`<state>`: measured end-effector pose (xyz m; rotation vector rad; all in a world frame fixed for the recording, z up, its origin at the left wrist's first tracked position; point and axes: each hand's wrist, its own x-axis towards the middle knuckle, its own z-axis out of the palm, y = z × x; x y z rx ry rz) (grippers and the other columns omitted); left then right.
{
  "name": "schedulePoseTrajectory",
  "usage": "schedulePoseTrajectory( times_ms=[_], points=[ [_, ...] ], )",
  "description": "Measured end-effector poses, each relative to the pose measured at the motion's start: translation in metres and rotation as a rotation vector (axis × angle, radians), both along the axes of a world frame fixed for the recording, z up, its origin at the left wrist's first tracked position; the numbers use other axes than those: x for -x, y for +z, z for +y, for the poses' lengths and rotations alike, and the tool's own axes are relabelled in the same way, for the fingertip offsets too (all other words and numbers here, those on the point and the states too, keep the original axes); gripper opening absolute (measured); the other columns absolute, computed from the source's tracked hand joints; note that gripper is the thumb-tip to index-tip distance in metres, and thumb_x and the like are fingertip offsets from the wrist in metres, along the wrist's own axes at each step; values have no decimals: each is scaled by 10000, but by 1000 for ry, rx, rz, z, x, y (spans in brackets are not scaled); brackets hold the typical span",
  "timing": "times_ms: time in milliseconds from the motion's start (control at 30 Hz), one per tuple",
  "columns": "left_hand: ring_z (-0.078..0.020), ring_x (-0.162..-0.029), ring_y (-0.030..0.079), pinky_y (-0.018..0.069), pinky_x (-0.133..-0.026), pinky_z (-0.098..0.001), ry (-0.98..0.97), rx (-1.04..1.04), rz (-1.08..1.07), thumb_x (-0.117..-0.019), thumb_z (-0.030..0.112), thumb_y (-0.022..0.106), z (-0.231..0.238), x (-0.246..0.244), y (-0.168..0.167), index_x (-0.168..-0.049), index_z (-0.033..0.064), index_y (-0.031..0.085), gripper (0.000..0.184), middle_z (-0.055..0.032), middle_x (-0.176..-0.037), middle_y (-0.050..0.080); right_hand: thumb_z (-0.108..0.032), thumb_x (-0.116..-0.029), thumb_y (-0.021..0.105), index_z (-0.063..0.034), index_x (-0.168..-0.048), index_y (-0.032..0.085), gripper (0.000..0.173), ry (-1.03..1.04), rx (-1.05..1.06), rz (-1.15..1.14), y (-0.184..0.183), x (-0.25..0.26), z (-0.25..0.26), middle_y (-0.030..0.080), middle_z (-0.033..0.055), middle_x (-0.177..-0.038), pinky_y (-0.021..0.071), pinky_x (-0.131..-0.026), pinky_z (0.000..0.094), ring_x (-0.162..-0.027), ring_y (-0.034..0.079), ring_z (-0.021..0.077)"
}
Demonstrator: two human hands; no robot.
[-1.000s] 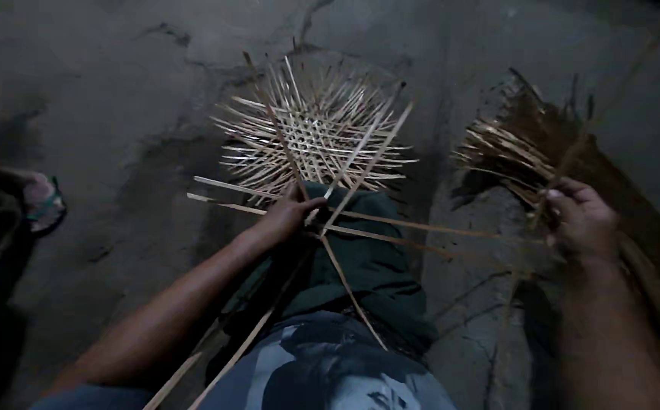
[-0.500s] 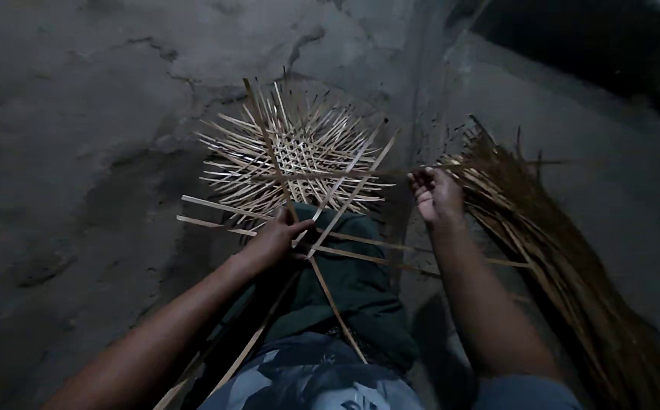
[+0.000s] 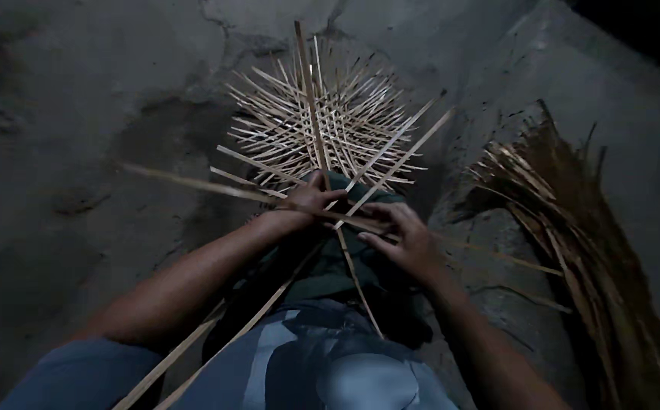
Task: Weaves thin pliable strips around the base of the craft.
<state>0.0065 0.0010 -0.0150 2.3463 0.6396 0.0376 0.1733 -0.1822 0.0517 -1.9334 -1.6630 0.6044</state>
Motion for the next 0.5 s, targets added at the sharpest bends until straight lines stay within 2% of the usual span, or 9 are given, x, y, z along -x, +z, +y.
schedulePoseTrajectory(
  times_ms=[33, 67, 133, 200, 233, 300, 367, 433, 500],
  points=[
    [-398, -1138, 616, 573, -842, -560, -8, -15, 1, -740, 366, 911, 0, 0, -1, -1379, 361, 612, 705, -245, -1456, 442, -401, -920, 757, -169, -1387, 635, 535, 29, 54, -96, -9, -12, -1, 649, 97, -1280, 534, -1004, 462, -1174, 629, 232],
    [-394, -1173, 603, 569, -867, -557, -14, -17, 8, -736, 375, 912, -1, -1, -1, -1371, 371, 611, 702, -241, -1476, 425, -365, -937, 747, -170, -1371, 651, 485, 64, 80, -157, -20, -20, -6, 665, 95, -1290, 521, -1035, 493, -1202, 635, 252],
    [-386, -1149, 614, 572, -846, -558, -16, -7, 16, -731, 357, 912, -1, -3, 0, -1354, 381, 622, 688, -239, -1479, 422, -135, -933, 720, -152, -1246, 739, 314, 113, -2, -228, -36, -25, -15, 732, 71, -1194, 533, -1014, 503, -1139, 682, 259],
    [-393, -1161, 607, 570, -856, -564, -19, -7, 22, -725, 347, 926, -1, -5, 2, -1348, 371, 628, 691, -244, -1463, 434, -8, -924, 668, -134, -1226, 749, 337, 103, -144, -273, -27, -31, -16, 744, 81, -1165, 571, -947, 488, -1074, 711, 260],
    [-402, -1167, 593, 562, -874, -558, -38, -17, 20, -736, 348, 922, 0, -6, 2, -1369, 363, 617, 703, -258, -1449, 429, 8, -940, 643, -118, -1246, 741, 345, 75, -228, -302, -12, -37, -13, 741, 105, -1163, 587, -921, 470, -1047, 721, 260],
    [-410, -1132, 613, 575, -856, -546, -52, -29, 38, -751, 367, 914, 1, -5, 2, -1384, 361, 594, 709, -281, -1456, 401, -76, -1019, 596, -100, -1291, 716, 299, -32, -364, -394, 30, -57, -5, 725, 139, -1149, 590, -924, 401, -1028, 711, 238],
    [-397, -1103, 629, 588, -829, -535, -44, -41, 30, -747, 370, 918, -1, -3, 3, -1387, 351, 600, 715, -275, -1459, 404, -122, -1046, 542, -130, -1386, 658, 360, -153, -450, -525, 78, -87, 1, 710, 191, -1155, 579, -921, 423, -1033, 702, 272],
    [-381, -1071, 640, 587, -817, -531, -20, -58, 6, -733, 346, 930, -3, -3, 4, -1378, 339, 621, 715, -259, -1439, 438, -170, -1052, 501, -220, -1471, 589, 431, -288, -455, -685, 123, -116, 6, 671, 227, -1190, 529, -950, 468, -1078, 658, 327],
    [-369, -1071, 643, 586, -828, -529, -10, -64, 5, -737, 341, 926, -4, -3, 6, -1359, 349, 625, 690, -244, -1425, 456, -202, -1057, 478, -247, -1470, 588, 430, -413, -437, -773, 151, -139, 13, 615, 267, -1221, 481, -989, 505, -1121, 607, 383]
  ],
)
